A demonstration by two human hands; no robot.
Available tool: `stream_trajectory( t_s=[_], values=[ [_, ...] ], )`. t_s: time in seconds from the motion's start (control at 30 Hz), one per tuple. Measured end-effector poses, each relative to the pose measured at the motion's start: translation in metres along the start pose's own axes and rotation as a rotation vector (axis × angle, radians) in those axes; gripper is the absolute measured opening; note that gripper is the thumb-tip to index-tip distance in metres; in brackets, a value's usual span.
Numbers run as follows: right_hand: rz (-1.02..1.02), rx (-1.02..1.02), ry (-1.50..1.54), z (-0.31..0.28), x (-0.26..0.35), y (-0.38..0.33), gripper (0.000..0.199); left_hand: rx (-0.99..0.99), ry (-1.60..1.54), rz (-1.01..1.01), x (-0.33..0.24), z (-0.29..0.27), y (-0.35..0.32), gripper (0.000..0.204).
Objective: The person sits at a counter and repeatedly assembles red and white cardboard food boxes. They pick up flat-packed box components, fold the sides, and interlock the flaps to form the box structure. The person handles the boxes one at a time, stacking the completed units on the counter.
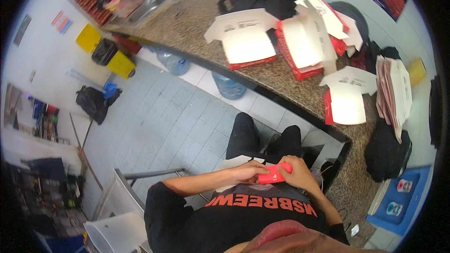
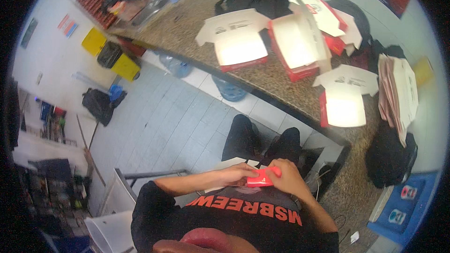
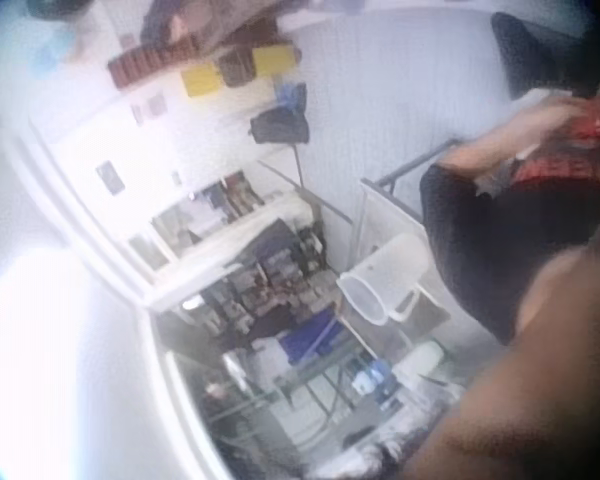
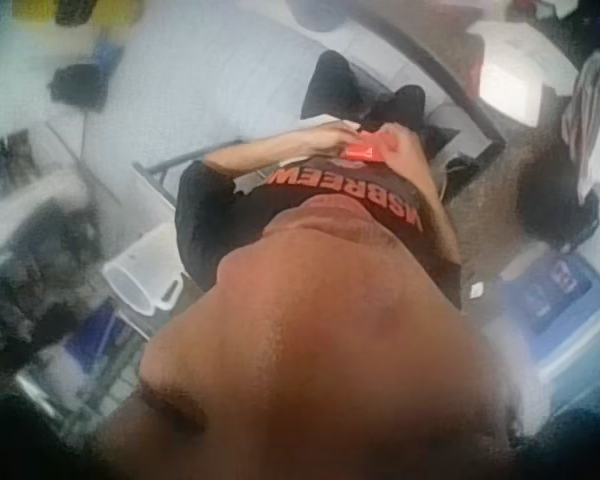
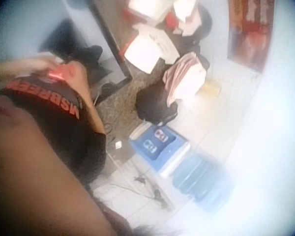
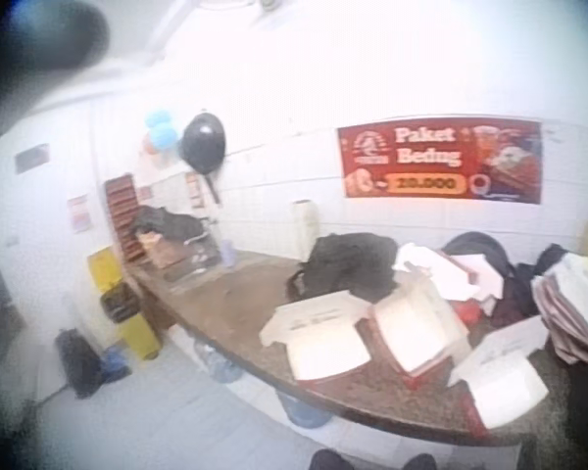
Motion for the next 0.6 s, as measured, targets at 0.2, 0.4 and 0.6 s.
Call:
stream_trajectory(
  t_s=[0.2,0.4,0.6],
  values=[
    [0.136,-0.061,0.087,-0.001,-0.013,-0.001,0.022,-0.021,0.082,-0.068,0.005,-0.017,0.006,0.034],
    [0.176,-0.202,0.127,-0.011,-0.022,0.010,0.021,-0.121,-0.028,0.002,-0.004,-0.004,-0.005,0.034],
    [-0.082,0.092,0.117,-0.009,0.010,0.018,0.021,0.029,0.073,0.087,0.000,-0.006,-0.003,0.031]
  ],
)
Point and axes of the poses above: each hand's wrist, its own y-axis towards the middle knuckle, its own z-axis out of the palm, x = y × z, the point moved 7 cm from there along y, towards the middle knuckle, and after that the axes turned 10 degrees about -y, right-handed, at the moved point
